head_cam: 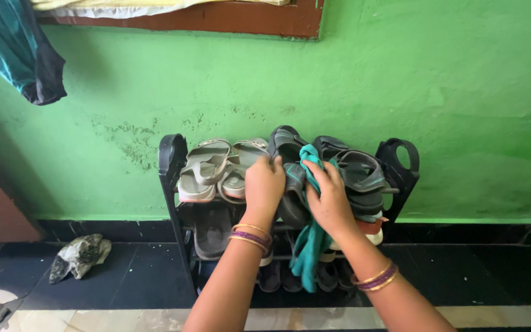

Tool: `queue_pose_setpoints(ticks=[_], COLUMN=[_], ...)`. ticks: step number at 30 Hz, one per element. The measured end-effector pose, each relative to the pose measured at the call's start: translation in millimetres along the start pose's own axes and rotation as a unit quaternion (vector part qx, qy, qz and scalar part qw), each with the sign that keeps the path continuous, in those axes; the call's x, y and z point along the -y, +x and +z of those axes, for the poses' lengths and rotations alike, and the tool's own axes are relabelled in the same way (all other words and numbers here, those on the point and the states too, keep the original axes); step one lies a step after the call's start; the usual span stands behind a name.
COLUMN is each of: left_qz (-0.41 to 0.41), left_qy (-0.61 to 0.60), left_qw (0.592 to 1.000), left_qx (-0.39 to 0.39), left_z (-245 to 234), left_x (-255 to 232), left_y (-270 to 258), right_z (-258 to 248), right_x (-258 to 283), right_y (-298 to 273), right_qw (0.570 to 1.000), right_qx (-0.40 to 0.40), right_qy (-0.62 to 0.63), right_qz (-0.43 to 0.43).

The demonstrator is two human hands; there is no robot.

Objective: The person wipes several shoes on a wall-mounted shoe rack using a teal cloth. They remove a dark sandal and a light-colored sneaker, wipe each shoe's upper and sole, then return them to the rack.

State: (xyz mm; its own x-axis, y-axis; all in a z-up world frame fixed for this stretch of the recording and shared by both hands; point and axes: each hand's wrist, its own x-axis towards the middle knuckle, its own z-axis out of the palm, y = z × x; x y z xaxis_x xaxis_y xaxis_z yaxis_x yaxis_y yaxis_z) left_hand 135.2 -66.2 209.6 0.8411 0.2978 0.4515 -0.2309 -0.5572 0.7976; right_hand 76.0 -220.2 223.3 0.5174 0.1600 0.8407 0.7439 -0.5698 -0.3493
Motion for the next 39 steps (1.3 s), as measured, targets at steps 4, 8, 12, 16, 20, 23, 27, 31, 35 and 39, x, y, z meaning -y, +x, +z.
queue_pose_setpoints(ticks=[4, 8, 12, 16, 20, 23, 27, 31, 35, 39], left_qz=[0.136, 0.269, -0.046, 0.002, 0.085, 0.139, 0.133, 0.093, 0.179, 0.151], left_qy=[-0.110, -0.094, -0.377, -0.323, -0.056, -0.144, -0.251, -0.311, -0.237, -0.120], left_qw=[0.984, 0.957, 0.921, 0.946, 0.995, 0.980, 0.958, 0.942, 0.952, 0.979], left_qx=[0.022, 0.047, 0.082, 0.007, -0.012, 0.003, 0.043, 0.089, 0.073, 0.061], left_z=[-10, -8, 10, 22, 27, 26, 20, 21, 21, 18], left_x=[4, 8, 14, 19, 15, 13, 20, 28, 33, 34], left_y=[-1, -3, -6, -9, -6, 0, 5, 6, 10, 13], right_z=[8, 6, 1, -9, -14, -22, -48, -57, 10, 79], right_x=[0, 1, 4, 3, 0, -2, -7, -28, -63, -97], right_y=[3, 13, 13, 13, 11, 8, 27, 93, 144, 118], right_qw=[0.997, 0.995, 0.990, 0.992, 0.997, 0.991, 0.944, 0.926, 0.985, 0.892], right_qx=[-0.037, -0.085, -0.138, -0.123, -0.073, -0.126, -0.301, -0.358, -0.094, 0.340], right_qy=[-0.073, -0.008, -0.001, -0.030, -0.012, -0.021, 0.108, 0.106, -0.140, -0.230], right_qz=[0.000, 0.049, 0.015, 0.015, 0.037, 0.036, 0.086, -0.058, -0.042, 0.190])
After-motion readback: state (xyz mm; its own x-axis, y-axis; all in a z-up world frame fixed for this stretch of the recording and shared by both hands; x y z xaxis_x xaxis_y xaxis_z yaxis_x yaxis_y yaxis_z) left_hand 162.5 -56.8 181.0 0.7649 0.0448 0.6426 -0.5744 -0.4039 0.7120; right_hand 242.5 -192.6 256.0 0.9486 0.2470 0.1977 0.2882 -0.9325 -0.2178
